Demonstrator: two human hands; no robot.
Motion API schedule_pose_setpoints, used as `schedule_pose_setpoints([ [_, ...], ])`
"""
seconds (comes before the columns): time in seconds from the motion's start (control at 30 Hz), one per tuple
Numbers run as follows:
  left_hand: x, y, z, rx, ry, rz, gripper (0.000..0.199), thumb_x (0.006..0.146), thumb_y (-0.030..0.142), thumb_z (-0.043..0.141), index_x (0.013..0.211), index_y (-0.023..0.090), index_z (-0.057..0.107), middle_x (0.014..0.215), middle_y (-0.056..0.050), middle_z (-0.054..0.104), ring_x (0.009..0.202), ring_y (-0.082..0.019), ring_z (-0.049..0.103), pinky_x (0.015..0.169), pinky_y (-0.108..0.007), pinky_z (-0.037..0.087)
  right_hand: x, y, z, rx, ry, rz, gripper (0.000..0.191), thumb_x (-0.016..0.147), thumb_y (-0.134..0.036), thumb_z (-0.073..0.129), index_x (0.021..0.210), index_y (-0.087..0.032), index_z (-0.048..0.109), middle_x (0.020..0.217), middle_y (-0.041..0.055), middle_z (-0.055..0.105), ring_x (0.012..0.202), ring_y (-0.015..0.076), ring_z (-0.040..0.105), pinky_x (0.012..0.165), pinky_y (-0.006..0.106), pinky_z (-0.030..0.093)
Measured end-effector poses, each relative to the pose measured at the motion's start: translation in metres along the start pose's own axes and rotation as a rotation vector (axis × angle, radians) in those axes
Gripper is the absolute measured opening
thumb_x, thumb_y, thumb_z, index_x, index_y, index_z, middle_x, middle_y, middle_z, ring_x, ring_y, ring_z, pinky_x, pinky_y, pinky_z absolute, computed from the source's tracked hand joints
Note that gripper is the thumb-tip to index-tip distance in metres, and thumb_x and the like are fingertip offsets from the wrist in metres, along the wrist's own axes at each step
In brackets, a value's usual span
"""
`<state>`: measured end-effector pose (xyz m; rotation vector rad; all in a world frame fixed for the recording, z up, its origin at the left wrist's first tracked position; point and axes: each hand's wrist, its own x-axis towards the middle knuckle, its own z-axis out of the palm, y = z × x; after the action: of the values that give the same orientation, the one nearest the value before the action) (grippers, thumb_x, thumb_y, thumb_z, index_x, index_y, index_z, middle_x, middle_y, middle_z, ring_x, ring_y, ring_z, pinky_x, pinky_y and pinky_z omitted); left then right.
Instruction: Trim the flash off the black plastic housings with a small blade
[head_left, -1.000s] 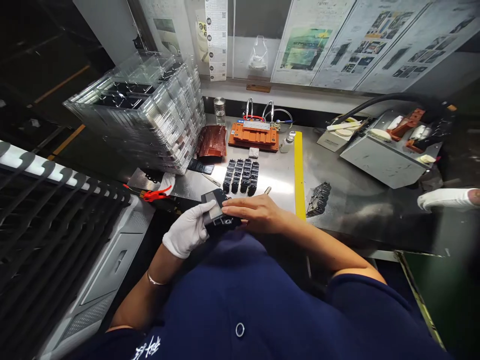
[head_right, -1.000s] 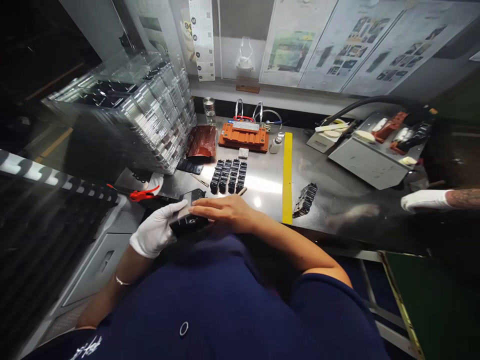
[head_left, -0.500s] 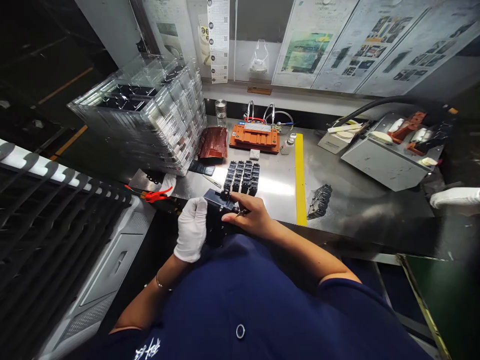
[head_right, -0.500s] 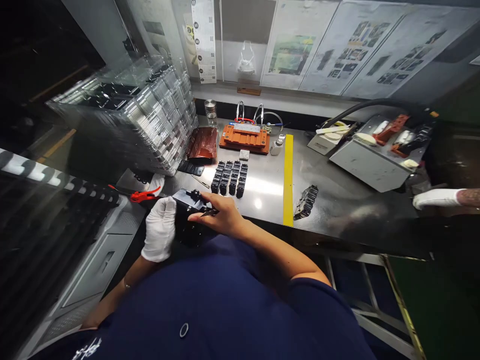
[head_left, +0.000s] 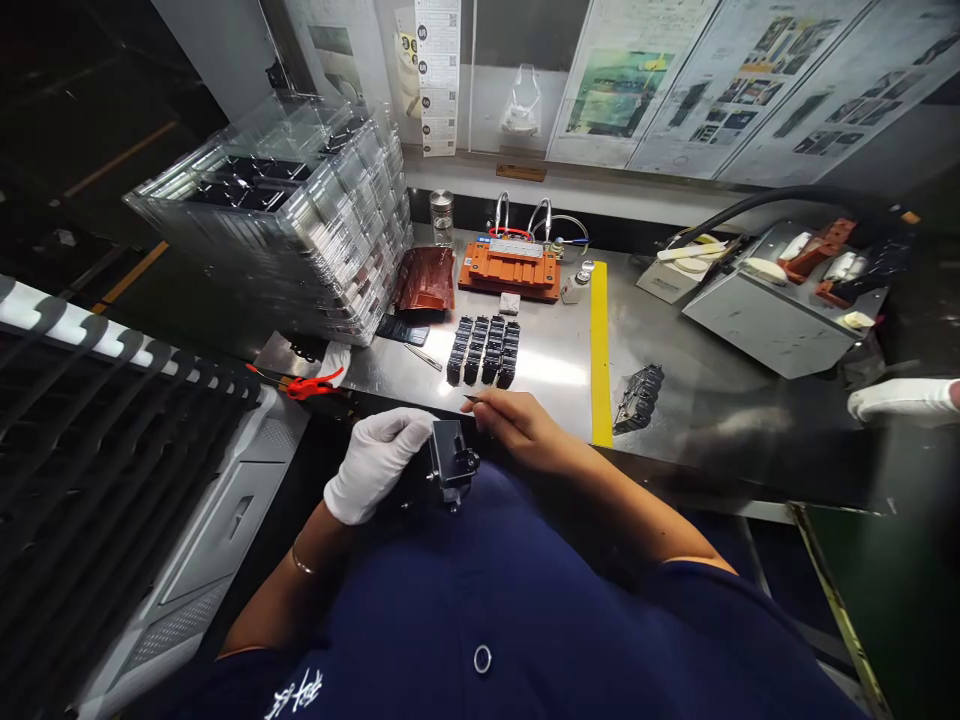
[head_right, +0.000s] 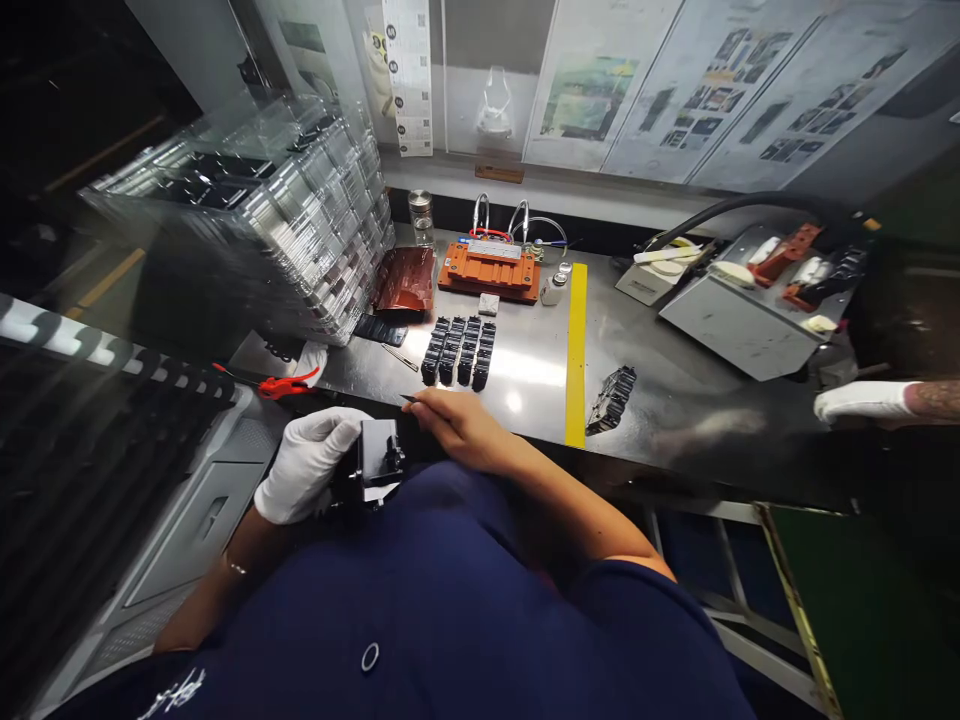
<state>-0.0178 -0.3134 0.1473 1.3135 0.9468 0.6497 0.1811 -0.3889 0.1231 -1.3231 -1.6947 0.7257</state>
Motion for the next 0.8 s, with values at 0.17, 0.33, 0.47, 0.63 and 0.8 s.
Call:
schedule_pose_setpoints([
  [0.17,-0.002,0.006,-0.004,0.008,-0.090,0.008,0.036,0.062,0.054,0.081,0.066,0.018,0.076,0.068,-0.004,0.071,0.065,-0.018,0.063,0.067,-0.026,0.052,-0.006,-0.002,0.000,-0.027,-0.031,-0.121,0.039,0.101,-0.036,0.042,0.121,-0.012,0.066,0.074,0.0017,0.055,0.068,0.0116,0.053,0.064,0.024,0.044],
  [0.33,-0.002,0.007,-0.005,0.018,-0.113,0.015,0.038,0.064,0.056,0.079,0.066,0.018,0.077,0.069,-0.005,0.072,0.066,-0.019,0.064,0.067,-0.027,0.052,-0.010,-0.007,-0.004,0.096,-0.095,-0.112,0.038,0.101,-0.035,0.043,0.123,-0.013,0.066,0.069,-0.0006,0.050,0.065,0.0103,0.050,0.061,0.023,0.041],
  [0.47,-0.001,0.002,-0.006,0.016,-0.161,0.056,0.038,0.070,0.055,0.076,0.069,0.017,0.077,0.071,-0.005,0.073,0.066,-0.017,0.064,0.066,-0.026,0.052,-0.010,-0.009,-0.006,0.161,-0.093,-0.141,0.034,0.099,-0.031,0.049,0.122,-0.013,0.066,0.069,-0.0004,0.053,0.063,0.0089,0.049,0.060,0.022,0.039],
  [0.63,0.001,-0.002,-0.007,0.001,-0.217,0.105,0.032,0.075,0.048,0.074,0.072,0.016,0.077,0.072,-0.004,0.074,0.064,-0.016,0.064,0.064,-0.025,0.052,-0.011,-0.008,-0.006,0.197,-0.104,-0.135,0.034,0.099,-0.029,0.050,0.124,-0.012,0.065,0.070,0.0004,0.057,0.062,0.0084,0.049,0.060,0.021,0.040],
  [0.8,0.001,-0.004,-0.007,-0.011,-0.224,0.124,0.028,0.076,0.045,0.074,0.073,0.017,0.077,0.072,-0.004,0.075,0.064,-0.015,0.065,0.063,-0.023,0.052,-0.011,-0.005,-0.006,0.211,-0.126,-0.122,0.036,0.099,-0.033,0.050,0.124,-0.012,0.065,0.070,0.0011,0.059,0.061,0.0087,0.050,0.059,0.021,0.040],
])
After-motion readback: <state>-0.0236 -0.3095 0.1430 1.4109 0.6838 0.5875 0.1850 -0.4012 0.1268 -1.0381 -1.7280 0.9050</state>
